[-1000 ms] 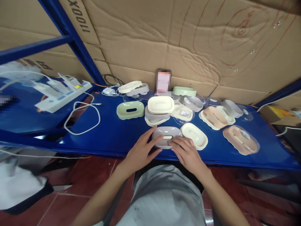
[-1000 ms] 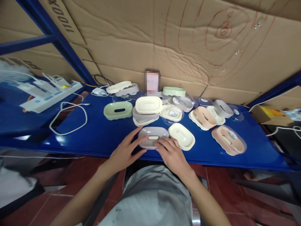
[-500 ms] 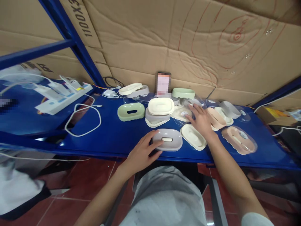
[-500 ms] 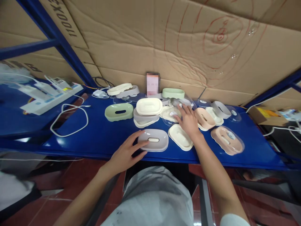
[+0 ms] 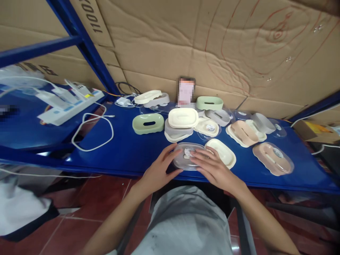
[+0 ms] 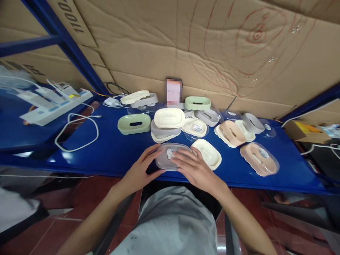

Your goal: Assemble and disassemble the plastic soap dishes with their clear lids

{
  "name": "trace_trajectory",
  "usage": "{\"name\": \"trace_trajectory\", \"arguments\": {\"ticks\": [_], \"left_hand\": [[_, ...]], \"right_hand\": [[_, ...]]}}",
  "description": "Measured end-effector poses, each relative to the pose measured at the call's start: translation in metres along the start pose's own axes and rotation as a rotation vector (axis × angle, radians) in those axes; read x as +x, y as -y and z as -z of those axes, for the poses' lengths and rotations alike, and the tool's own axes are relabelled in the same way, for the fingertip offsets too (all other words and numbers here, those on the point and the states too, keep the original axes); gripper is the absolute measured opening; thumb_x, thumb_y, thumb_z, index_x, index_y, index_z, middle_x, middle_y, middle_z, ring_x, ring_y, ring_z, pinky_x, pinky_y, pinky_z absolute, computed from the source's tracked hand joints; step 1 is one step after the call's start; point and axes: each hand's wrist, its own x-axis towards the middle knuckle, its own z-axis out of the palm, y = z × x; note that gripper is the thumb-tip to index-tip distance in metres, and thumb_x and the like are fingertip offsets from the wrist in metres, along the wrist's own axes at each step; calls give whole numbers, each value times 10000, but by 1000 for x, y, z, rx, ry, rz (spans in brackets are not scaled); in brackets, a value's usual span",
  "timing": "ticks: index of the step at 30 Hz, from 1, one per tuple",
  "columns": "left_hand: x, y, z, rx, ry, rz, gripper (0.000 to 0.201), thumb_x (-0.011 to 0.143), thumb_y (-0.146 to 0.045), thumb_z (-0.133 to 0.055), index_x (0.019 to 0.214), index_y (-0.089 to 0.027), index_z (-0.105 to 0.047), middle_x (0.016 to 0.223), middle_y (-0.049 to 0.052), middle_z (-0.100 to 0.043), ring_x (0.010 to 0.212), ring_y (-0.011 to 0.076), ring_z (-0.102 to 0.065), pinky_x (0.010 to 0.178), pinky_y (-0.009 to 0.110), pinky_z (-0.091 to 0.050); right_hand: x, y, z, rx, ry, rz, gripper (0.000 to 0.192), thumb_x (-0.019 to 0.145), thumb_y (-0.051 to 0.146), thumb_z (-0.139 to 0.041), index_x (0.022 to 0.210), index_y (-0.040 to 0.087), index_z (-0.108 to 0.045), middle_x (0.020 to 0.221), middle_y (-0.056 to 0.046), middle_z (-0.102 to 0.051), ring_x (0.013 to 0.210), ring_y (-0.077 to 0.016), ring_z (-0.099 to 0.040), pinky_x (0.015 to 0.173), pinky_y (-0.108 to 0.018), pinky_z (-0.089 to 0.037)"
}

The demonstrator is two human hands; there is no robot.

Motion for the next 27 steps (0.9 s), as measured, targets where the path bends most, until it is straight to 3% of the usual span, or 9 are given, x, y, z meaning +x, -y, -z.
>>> {"name": "trace_trajectory", "arguments": {"ticks": [4, 9, 12, 15, 18, 20, 22, 25, 27], "left_hand": [[1, 4, 2, -19, -25, -39, 622, 996, -362, -770, 1557, -361, -501, 1623, 110, -477, 1503, 314, -541, 1234, 515, -510], [5, 6, 4, -39, -39, -43, 527, 965, -392, -806, 1452, -332, -613, 1526, 112, -549, 1419, 310, -614, 1193, 517, -546], [5, 5, 4, -40, -27, -28, 528, 967, -387, -801, 1458, -343, -611, 1501, 104, -576, 1399, 306, -630, 1186, 519, -551], [3, 3, 5, -53, -27, -39, 661, 967, -403, -798, 1557, -354, -504, 1576, 116, -542, 1474, 328, -569, 1220, 555, -513], [1, -2, 6, -61, -25, -31, 821, 980, -445, -777, 1662, -348, -330, 1719, 148, -392, 1575, 353, -452, 1234, 563, -497], [1, -5, 7, -38, -6, -10, 770, 1023, -436, -716, 1672, -347, -310, 1740, 144, -360, 1578, 336, -454, 1230, 535, -507], [2, -7, 7, 9, 22, -5, 656, 1062, -407, -654, 1647, -348, -365, 1704, 123, -423, 1541, 305, -508, 1228, 507, -514], [3, -8, 5, 95, 47, -29, 519, 1081, -388, -615, 1581, -332, -484, 1628, 100, -527, 1476, 288, -578, 1204, 494, -537], [3, -7, 3, 142, 43, -49, 454, 1083, -392, -610, 1527, -316, -557, 1590, 95, -573, 1440, 293, -611, 1182, 500, -555]], "right_hand": [[-1, 1, -4, -14, 8, 35, 490, 1115, 158, -481, 1586, 285, -526, 1613, -67, -590, 1581, -226, -448, 1357, -632, -244], [-1, -2, -18, -62, -66, -25, 542, 1054, 383, -671, 1572, 269, -561, 1751, -142, -381, 1653, -320, -309, 1292, -602, -410], [0, -2, -26, -123, -97, -52, 607, 1034, 362, -701, 1609, 284, -524, 1712, -132, -448, 1659, -334, -288, 1271, -578, -457], [-3, -1, -24, -134, -129, -4, 674, 1018, 348, -725, 1642, 286, -479, 1674, -125, -505, 1637, -334, -344, 1269, -570, -469], [-19, -4, -7, -154, -254, -20, 777, 993, 317, -760, 1685, 327, -406, 1667, -127, -512, 1594, -354, -423, 1231, -591, -507], [-39, -10, 13, -230, -419, -119, 827, 964, 308, -797, 1687, 367, -401, 1645, -125, -537, 1537, -387, -500, 1203, -638, -516], [-70, -26, 37, -367, -613, -282, 826, 941, 320, -821, 1671, 377, -438, 1618, -135, -565, 1479, -429, -558, 1193, -690, -497], [-133, -72, 75, -606, -842, -540, 792, 919, 395, -833, 1641, 353, -510, 1563, -168, -614, 1430, -470, -593, 1177, -676, -505], [-180, -113, 95, -695, -873, -654, 757, 895, 491, -839, 1594, 376, -574, 1505, -173, -661, 1393, -471, -624, 1154, -633, -519]]}}
